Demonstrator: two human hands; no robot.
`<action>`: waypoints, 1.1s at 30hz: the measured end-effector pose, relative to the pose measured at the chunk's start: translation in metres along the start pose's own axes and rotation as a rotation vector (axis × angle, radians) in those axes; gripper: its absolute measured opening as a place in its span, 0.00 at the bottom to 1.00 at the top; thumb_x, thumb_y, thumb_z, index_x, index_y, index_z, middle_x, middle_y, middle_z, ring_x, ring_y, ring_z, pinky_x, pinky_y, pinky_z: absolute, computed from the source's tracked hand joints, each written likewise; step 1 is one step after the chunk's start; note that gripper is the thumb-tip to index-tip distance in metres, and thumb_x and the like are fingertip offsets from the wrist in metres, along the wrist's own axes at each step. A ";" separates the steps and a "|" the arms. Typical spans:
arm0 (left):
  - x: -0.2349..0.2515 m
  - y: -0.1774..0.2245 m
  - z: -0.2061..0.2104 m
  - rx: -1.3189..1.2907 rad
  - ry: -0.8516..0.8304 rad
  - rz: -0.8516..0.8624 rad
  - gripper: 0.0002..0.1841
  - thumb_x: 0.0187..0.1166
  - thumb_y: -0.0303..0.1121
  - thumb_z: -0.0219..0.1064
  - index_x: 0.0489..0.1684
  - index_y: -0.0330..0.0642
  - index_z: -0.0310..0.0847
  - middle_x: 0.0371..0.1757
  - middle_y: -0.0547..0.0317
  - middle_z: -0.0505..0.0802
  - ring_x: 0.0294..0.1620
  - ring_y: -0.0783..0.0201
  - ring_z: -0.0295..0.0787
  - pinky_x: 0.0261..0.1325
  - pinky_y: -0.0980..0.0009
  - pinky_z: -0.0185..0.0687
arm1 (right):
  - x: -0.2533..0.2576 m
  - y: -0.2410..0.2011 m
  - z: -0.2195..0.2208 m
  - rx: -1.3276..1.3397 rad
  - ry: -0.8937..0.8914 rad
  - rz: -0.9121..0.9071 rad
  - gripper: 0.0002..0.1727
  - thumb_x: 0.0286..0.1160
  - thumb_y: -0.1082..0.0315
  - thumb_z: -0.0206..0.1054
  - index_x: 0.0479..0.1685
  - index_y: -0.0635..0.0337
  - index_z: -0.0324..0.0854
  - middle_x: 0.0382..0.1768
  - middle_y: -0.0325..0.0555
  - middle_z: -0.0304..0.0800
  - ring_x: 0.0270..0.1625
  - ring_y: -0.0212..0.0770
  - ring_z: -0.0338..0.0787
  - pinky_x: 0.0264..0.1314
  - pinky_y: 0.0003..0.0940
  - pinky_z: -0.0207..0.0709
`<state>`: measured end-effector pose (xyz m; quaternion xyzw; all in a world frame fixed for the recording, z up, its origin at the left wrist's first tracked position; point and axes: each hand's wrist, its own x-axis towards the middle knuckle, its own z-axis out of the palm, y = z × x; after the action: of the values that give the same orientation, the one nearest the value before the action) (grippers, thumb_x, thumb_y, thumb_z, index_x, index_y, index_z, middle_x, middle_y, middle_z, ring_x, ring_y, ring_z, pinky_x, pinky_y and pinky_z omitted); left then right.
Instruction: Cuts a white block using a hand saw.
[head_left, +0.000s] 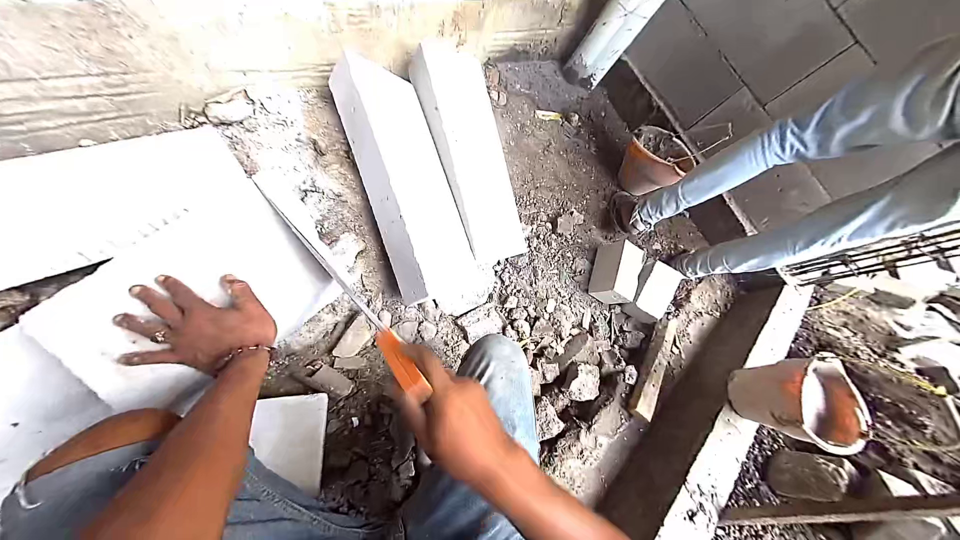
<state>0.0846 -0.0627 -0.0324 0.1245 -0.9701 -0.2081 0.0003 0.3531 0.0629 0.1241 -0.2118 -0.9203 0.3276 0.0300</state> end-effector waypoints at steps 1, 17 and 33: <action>0.003 0.001 -0.002 -0.005 -0.016 -0.007 0.44 0.81 0.71 0.40 0.96 0.57 0.51 0.97 0.53 0.53 0.97 0.40 0.38 0.85 0.21 0.23 | 0.036 -0.009 0.008 0.005 -0.033 0.012 0.26 0.86 0.54 0.64 0.80 0.52 0.74 0.28 0.46 0.92 0.28 0.47 0.92 0.31 0.52 0.87; 0.018 0.013 -0.007 0.029 -0.019 -0.017 0.42 0.80 0.70 0.39 0.93 0.58 0.59 0.96 0.59 0.58 0.97 0.40 0.37 0.83 0.17 0.21 | 0.004 -0.045 -0.051 -0.048 -0.039 -0.043 0.29 0.87 0.45 0.58 0.84 0.45 0.72 0.15 0.30 0.78 0.15 0.33 0.78 0.18 0.39 0.77; 0.014 0.009 -0.004 0.058 0.005 -0.030 0.43 0.79 0.72 0.38 0.94 0.63 0.57 0.97 0.64 0.57 0.98 0.44 0.36 0.85 0.20 0.22 | 0.012 0.002 -0.004 0.024 -0.009 -0.020 0.31 0.89 0.45 0.57 0.89 0.42 0.67 0.22 0.37 0.86 0.20 0.39 0.84 0.22 0.46 0.82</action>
<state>0.0695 -0.0598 -0.0259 0.1397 -0.9738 -0.1795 -0.0040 0.3434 0.0719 0.1244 -0.2010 -0.9184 0.3394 0.0319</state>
